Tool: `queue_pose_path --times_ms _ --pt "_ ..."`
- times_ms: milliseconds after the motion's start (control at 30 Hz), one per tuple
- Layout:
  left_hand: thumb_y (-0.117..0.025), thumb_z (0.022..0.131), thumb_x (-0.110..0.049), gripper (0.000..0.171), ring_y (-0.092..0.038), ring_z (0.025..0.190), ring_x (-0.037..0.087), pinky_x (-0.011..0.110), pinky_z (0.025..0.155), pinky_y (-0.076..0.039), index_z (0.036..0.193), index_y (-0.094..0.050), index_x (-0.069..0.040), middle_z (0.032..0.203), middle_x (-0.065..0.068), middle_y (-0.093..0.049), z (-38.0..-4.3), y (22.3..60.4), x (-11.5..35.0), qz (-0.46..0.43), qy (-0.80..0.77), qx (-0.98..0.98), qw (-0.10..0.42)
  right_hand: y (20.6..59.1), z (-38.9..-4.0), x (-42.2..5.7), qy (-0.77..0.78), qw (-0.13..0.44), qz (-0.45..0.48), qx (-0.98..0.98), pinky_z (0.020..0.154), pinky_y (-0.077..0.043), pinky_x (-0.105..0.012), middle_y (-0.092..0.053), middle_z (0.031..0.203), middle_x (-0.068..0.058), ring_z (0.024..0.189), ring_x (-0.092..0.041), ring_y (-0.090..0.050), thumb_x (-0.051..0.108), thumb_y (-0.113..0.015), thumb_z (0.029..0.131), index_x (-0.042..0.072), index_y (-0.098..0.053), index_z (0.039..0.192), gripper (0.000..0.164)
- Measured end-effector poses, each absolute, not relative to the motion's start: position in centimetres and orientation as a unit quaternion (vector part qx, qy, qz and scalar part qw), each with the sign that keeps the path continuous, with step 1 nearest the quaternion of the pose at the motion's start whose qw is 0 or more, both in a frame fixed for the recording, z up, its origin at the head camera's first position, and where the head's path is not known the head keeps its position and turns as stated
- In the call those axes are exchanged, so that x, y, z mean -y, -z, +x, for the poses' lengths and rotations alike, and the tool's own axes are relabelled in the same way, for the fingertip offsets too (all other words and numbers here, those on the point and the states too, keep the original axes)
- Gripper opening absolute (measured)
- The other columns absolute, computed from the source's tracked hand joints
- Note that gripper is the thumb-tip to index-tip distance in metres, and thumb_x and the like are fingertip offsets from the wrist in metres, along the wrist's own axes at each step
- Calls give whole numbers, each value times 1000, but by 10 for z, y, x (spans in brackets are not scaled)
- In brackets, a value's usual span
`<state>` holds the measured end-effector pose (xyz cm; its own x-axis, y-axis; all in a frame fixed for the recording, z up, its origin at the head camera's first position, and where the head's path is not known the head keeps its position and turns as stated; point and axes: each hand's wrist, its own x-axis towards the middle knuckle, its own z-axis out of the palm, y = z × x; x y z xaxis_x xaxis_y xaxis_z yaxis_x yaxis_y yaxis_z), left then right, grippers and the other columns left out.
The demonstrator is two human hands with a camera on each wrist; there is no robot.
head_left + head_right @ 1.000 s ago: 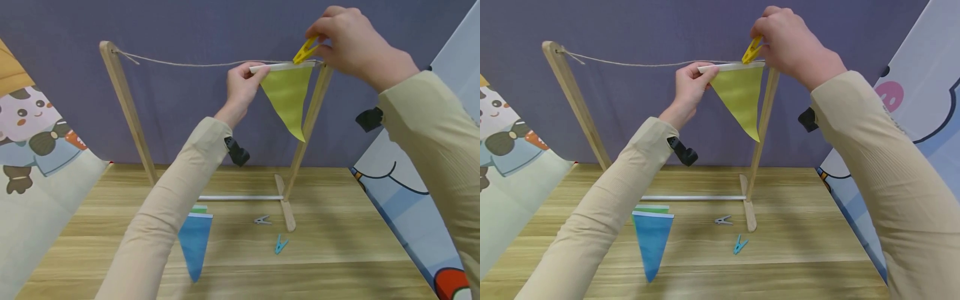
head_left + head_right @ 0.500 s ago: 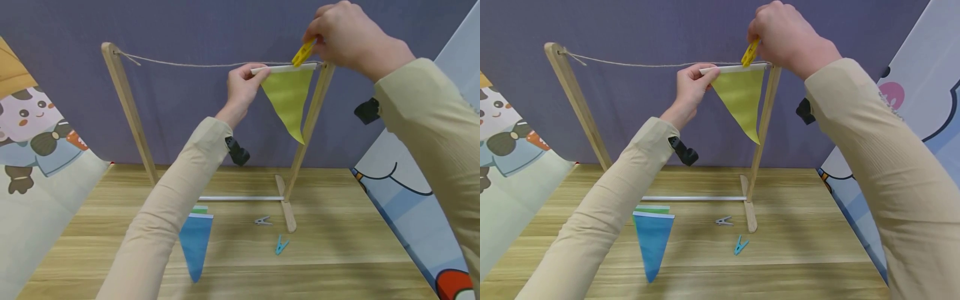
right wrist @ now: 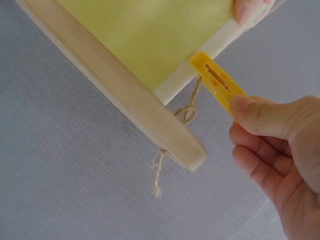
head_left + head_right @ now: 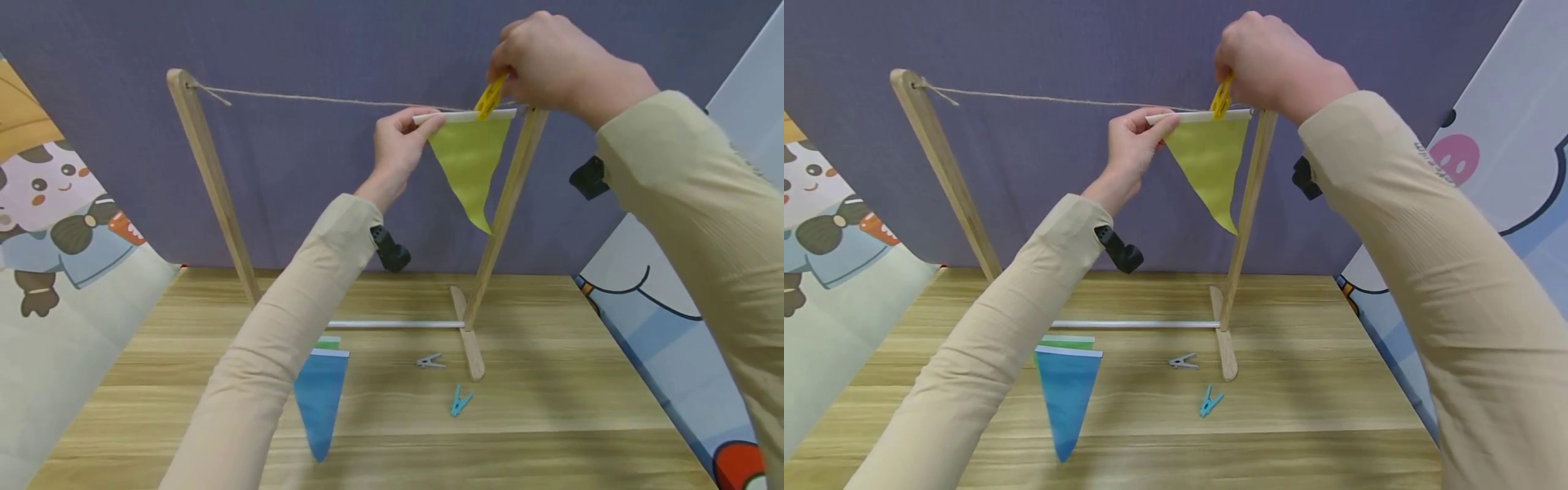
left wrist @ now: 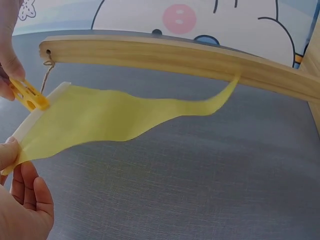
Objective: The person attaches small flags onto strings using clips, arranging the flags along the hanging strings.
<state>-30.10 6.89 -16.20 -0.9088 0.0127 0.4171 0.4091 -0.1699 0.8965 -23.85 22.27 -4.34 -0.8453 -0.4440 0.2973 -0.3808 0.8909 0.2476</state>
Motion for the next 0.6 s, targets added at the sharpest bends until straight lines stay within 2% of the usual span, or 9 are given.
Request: queue_pose_path --times_ms 333,600 --pt "-73 82 -14 18 -44 61 6 18 55 -36 95 -73 -2 81 0 -66 -301 165 -73 -163 748 630 128 48 -241 -221 105 175 243 948 82 -48 -53 -54 103 -30 91 -43 -50 -8 -52 89 -16 -60 104 19" --pt "-73 82 -15 18 -46 62 6 18 54 -37 95 -73 -2 80 1 -66 -301 167 -74 -161 754 624 126 52 -241 -222 102 164 251 949 81 -49 -51 -52 102 -28 91 -41 -52 -8 -51 90 -16 -60 107 21"
